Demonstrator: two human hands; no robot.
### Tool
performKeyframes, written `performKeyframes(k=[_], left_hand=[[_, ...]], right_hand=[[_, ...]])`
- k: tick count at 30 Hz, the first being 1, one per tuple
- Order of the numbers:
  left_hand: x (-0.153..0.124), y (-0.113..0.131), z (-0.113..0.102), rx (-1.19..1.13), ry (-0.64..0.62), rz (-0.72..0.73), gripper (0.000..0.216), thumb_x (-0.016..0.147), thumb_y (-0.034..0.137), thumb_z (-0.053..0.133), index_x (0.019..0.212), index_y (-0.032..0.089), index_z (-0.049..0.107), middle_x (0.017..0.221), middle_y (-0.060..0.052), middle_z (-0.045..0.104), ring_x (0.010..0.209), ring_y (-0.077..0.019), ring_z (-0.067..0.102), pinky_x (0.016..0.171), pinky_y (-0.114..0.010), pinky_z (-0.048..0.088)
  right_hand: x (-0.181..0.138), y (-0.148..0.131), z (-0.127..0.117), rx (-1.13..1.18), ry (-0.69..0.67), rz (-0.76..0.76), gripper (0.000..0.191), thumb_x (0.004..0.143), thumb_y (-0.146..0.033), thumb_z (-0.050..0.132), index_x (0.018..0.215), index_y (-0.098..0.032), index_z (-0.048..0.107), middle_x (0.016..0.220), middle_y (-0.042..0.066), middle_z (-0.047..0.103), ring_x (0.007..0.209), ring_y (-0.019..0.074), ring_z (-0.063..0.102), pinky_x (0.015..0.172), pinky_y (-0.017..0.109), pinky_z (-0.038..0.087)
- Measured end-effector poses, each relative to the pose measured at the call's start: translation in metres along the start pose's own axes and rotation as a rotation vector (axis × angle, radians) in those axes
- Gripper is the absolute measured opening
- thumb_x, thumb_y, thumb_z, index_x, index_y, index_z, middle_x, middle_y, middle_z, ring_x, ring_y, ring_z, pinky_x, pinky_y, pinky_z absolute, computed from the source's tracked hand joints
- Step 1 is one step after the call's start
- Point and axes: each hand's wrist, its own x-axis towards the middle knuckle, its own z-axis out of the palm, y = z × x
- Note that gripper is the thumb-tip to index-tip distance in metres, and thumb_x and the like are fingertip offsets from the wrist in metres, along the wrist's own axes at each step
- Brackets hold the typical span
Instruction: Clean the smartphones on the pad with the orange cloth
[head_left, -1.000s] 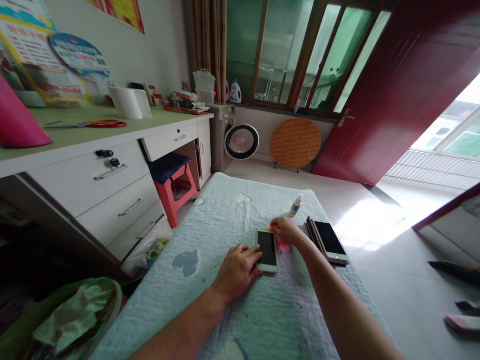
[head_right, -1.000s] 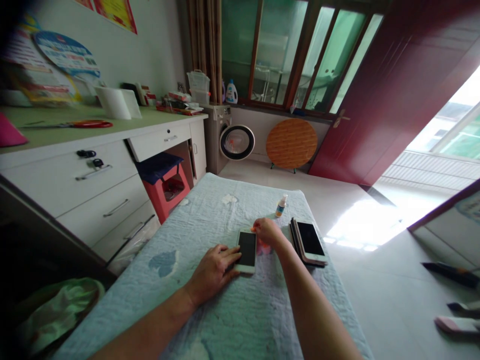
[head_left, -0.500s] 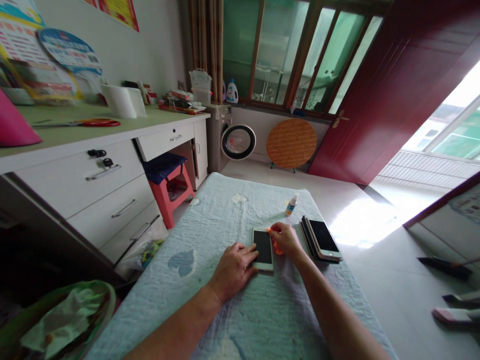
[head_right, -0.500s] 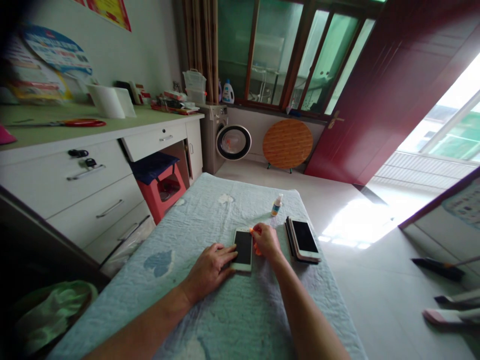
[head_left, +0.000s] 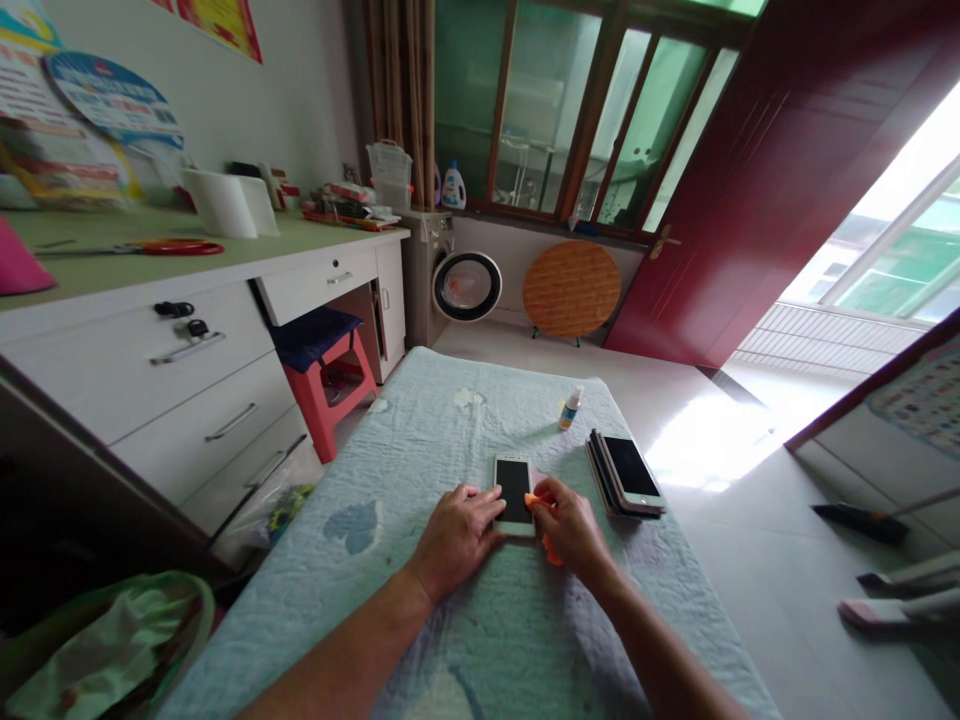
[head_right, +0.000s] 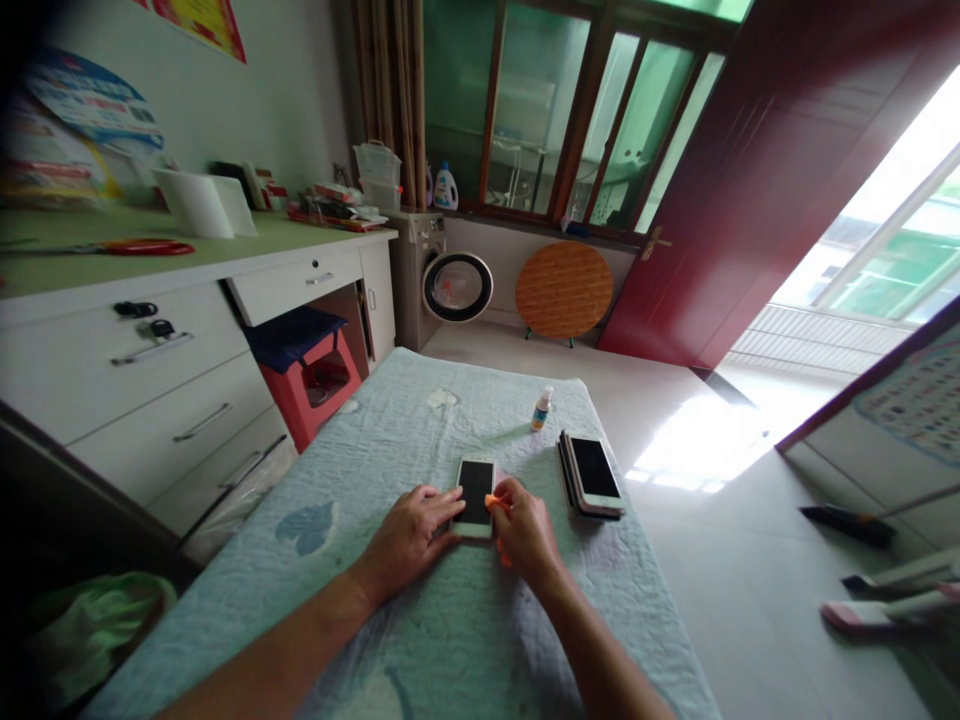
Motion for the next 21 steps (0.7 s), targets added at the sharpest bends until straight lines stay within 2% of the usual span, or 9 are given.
performKeyframes(k=[3,11,17,21], left_hand=[[0.0,0.001,0.0,0.005,0.002,-0.005,0.036,0.084,0.03,0.068,0.119,0.022,0.064,0.131,-0.004,0.06,0.106,-0.0241,0.054,0.093,-0.04,0.046],[0.001,0.003,0.0,0.028,0.005,-0.001,0.038,0.081,0.026,0.072,0.118,0.02,0.064,0.13,-0.005,0.06,0.106,-0.0242,0.054,0.093,-0.039,0.047],[0.0,0.003,-0.001,0.02,0.012,0.005,0.036,0.082,0.025,0.071,0.117,0.021,0.065,0.13,-0.005,0.061,0.105,-0.0241,0.055,0.092,-0.04,0.047],[0.0,0.0,0.0,-0.003,0.011,0.015,0.033,0.084,0.028,0.068,0.116,0.022,0.065,0.13,-0.005,0.06,0.105,-0.0233,0.055,0.092,-0.039,0.047]], right_hand=[[-0.013,0.0,0.0,-0.008,-0.009,0.0,0.019,0.084,-0.04,0.048,0.08,-0.022,0.051,0.051,-0.006,0.052,0.036,0.0112,0.053,0.032,0.016,0.034],[-0.032,0.001,0.001,-0.036,-0.005,-0.013,0.02,0.084,-0.04,0.048,0.077,-0.022,0.049,0.052,-0.005,0.053,0.038,0.0111,0.053,0.036,0.017,0.034],[-0.033,0.002,0.0,-0.1,-0.013,0.0,0.02,0.083,-0.037,0.048,0.073,-0.021,0.051,0.053,-0.005,0.055,0.04,0.0102,0.054,0.04,0.017,0.036],[-0.022,-0.002,-0.003,-0.14,-0.037,0.009,0.017,0.081,-0.034,0.052,0.07,-0.021,0.051,0.054,-0.004,0.058,0.04,0.0107,0.054,0.039,0.018,0.037]])
